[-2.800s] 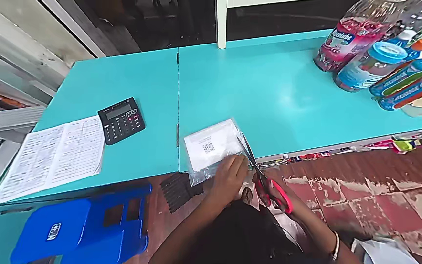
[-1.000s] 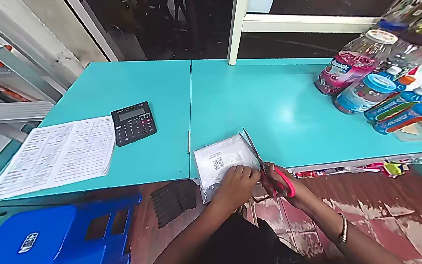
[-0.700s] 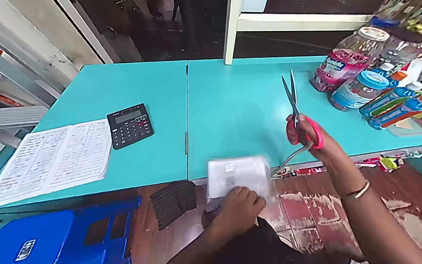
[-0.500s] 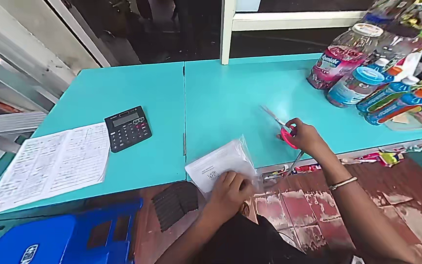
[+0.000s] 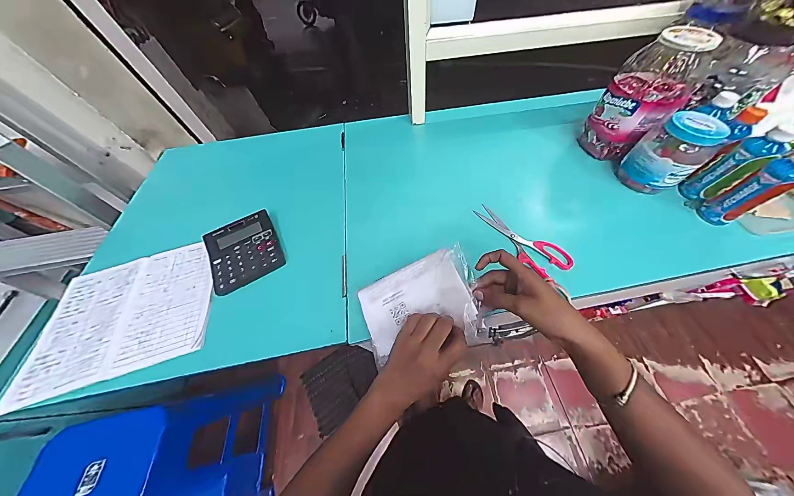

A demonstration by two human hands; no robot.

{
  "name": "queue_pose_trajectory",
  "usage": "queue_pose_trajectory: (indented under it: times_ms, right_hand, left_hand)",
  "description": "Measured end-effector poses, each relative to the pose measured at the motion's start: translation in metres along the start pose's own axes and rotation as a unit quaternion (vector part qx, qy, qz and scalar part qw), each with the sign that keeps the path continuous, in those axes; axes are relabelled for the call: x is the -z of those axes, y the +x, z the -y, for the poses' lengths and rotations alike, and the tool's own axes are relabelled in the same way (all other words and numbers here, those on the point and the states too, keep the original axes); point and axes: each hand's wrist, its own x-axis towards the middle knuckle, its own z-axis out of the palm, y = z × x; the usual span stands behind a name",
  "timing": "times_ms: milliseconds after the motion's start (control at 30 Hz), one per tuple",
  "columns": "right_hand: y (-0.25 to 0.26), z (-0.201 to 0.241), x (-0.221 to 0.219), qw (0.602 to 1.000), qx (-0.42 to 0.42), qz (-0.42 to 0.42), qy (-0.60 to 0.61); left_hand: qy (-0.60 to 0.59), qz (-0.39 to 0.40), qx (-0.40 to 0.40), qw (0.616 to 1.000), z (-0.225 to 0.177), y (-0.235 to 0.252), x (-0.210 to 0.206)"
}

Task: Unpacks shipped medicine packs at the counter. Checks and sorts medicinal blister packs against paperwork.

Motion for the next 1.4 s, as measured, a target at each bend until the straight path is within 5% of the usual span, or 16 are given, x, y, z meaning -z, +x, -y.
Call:
queue_pose_trajectory:
  times_ms: [67,233,433,600,733,833,933,1000,1067,1167,1267,1400]
  right_hand:
    - [0.001,-0.001,0.002,0.998,-0.028,-0.004,0.053]
    - [0.006,-0.005,0.017,0.994,-0.063,0.074,-0.051]
    - [0.011,-0.008,0.026,0.984,-0.125,0.081,0.102]
    - [0.010,-0.017,0.017,0.993,0.048,-0.015,-0.103]
    - [0.005,-0.003,0.013,0.909,0.199,-0.020,-0.365]
    - [0.009,0.012,0.000,0.871,0.250,0.015,-0.422]
    - [0.021,0.017,-0.009,0.898,0.261,0.022,-0.353]
    - [0.026,0.010,-0.008,0.950,0.221,-0.034,-0.219]
    - [0.024,0.008,-0.004,0.989,0.104,-0.099,-0.046]
    - [0.016,0.005,-0.006,0.976,-0.018,-0.141,0.162]
    - [0.015,-0.005,-0.008,0.976,-0.034,-0.131,0.173]
    - [0.008,-0.018,0.009,0.977,0.008,-0.148,0.151]
  left_hand:
    - [-0.004,-0.019,0.003,1.000,0.001,-0.001,0.000]
    - [0.008,-0.026,-0.027,0.999,0.000,0.006,0.002]
    - [0.027,-0.030,-0.081,0.996,0.002,0.005,-0.006]
    - [-0.110,-0.050,0.022,0.992,0.000,0.001,-0.003]
    - [-0.180,-0.106,0.094,0.973,0.012,0.005,0.018]
    - [-0.186,-0.115,0.092,0.971,0.027,0.020,0.036]
    - [-0.145,-0.098,0.094,0.980,0.044,0.049,0.050]
    - [-0.082,-0.080,0.177,0.978,0.059,0.064,0.069]
    - [-0.098,-0.057,0.305,0.946,0.079,0.066,0.083]
    - [-0.271,-0.001,0.442,0.855,0.084,0.048,0.065]
    - [-0.424,-0.046,0.498,0.755,0.072,0.044,0.042]
    - [-0.434,-0.039,0.492,0.753,0.077,0.047,0.031]
